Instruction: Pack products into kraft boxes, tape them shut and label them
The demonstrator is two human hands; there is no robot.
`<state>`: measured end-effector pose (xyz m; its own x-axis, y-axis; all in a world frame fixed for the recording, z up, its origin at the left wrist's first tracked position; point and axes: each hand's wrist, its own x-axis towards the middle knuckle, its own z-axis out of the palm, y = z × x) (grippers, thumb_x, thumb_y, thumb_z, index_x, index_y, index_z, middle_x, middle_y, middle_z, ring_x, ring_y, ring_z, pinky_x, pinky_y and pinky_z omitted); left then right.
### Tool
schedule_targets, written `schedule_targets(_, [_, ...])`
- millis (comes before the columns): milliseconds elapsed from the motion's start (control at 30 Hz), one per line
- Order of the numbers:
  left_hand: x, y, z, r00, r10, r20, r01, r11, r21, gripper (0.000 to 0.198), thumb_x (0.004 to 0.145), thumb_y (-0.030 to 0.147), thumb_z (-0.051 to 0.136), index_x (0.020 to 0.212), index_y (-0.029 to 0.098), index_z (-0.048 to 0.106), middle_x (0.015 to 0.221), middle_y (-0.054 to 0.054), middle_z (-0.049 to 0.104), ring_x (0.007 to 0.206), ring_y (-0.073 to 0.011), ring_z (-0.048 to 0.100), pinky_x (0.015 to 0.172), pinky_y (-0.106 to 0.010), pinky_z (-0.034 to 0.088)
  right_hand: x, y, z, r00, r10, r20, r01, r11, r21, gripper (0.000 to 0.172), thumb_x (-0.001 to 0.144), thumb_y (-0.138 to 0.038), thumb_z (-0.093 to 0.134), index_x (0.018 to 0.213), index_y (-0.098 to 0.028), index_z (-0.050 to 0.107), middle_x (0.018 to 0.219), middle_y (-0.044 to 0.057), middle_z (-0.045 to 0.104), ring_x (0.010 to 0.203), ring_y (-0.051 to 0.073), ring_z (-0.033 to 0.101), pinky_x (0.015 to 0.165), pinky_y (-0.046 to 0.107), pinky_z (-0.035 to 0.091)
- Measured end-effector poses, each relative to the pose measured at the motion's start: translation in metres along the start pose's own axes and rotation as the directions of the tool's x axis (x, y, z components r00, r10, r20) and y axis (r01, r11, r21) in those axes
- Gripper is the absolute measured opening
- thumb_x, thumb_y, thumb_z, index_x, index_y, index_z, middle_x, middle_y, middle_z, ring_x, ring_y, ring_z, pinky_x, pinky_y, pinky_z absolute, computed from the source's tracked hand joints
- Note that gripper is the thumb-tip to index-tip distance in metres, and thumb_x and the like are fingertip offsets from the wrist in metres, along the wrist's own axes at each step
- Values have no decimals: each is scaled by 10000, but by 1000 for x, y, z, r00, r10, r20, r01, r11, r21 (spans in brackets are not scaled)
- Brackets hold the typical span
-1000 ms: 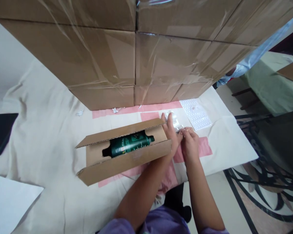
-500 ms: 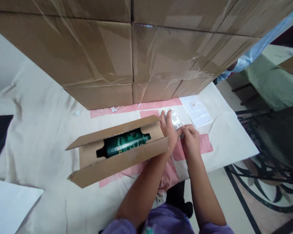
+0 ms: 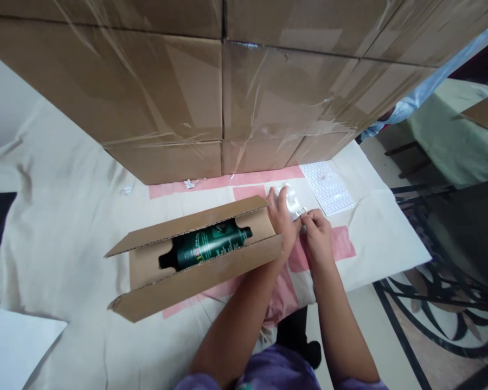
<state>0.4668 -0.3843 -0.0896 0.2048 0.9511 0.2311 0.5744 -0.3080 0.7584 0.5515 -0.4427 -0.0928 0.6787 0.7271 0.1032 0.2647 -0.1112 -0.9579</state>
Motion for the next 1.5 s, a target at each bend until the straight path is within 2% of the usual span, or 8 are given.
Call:
schedule_targets(267, [-1,-2,3,1000,14,-12,-15,998,-55,803,812,302,754,1520,148,407,1574,-191,462,1410,-363,485,1151,-499,435,3,-1,0,1000,-3,23,3,1000,-16,337,893,-262,634,628,-217,431,737,-27,427,724,152,422,717,322,341])
schedule_targets(567, [-1,5,-1,1000,-27,5,27,998,-58,777,833,316,748,1513,130,422,1574,-198,461,1413,-369,485,1168,-488,417,4,4,-1,1000,-17,26,18,999,-35,327,881,-240,615,618,-216,421,722,-31,431,709,144,423,694,320,328])
schedule_targets(733, [-1,1,1,1000,0,-2,0,998,-63,809,827,333,748,1518,98,399,1568,-223,452,1432,-381,455,1190,-495,386,8,6,1,999,-45,16,45,998,-45,326,831,-235,624,578,-217,420,694,-31,438,689,141,427,680,317,334])
schedule_targets(867, [-2,-1,3,1000,23,2,-22,999,-49,765,837,268,728,1514,125,402,1572,-233,437,1437,-370,451,1189,-495,384,7,8,4,996,-87,-31,84,994,-76,298,774,-202,621,549,-224,426,676,-28,437,682,148,430,668,313,338])
schedule_targets(1067, [-5,-2,4,999,36,-36,-38,997,-60,883,776,325,803,1519,120,371,1533,-244,453,1427,-370,450,1191,-514,367,-5,6,3,988,-100,-114,108,992,66,262,838,-282,588,616,-229,461,677,-29,476,687,149,458,703,309,393])
schedule_targets(1200, [-9,-3,5,992,117,-54,-120,991,-52,753,822,289,741,1486,147,415,1530,-216,449,1431,-351,432,1187,-515,369,-8,1,1,988,-108,-113,131,966,224,190,850,-314,551,679,-230,554,699,-13,533,701,163,505,705,312,426])
schedule_targets(1333, [-19,9,-7,973,216,-80,-225,967,-123,532,861,189,626,1380,174,511,1484,-167,488,1418,-301,449,1188,-468,393,-12,-4,0,976,-172,-132,204,938,282,155,845,-294,528,733,-232,615,743,-3,575,739,176,534,731,322,431])
schedule_targets(1500, [-32,45,-51,923,384,8,-377,909,-178,627,833,94,540,1442,201,432,1494,-140,473,1408,-236,493,1155,-369,462,-17,-8,-6,939,-281,-199,322,922,215,144,840,-287,500,742,-242,595,750,7,569,749,196,532,746,355,430])
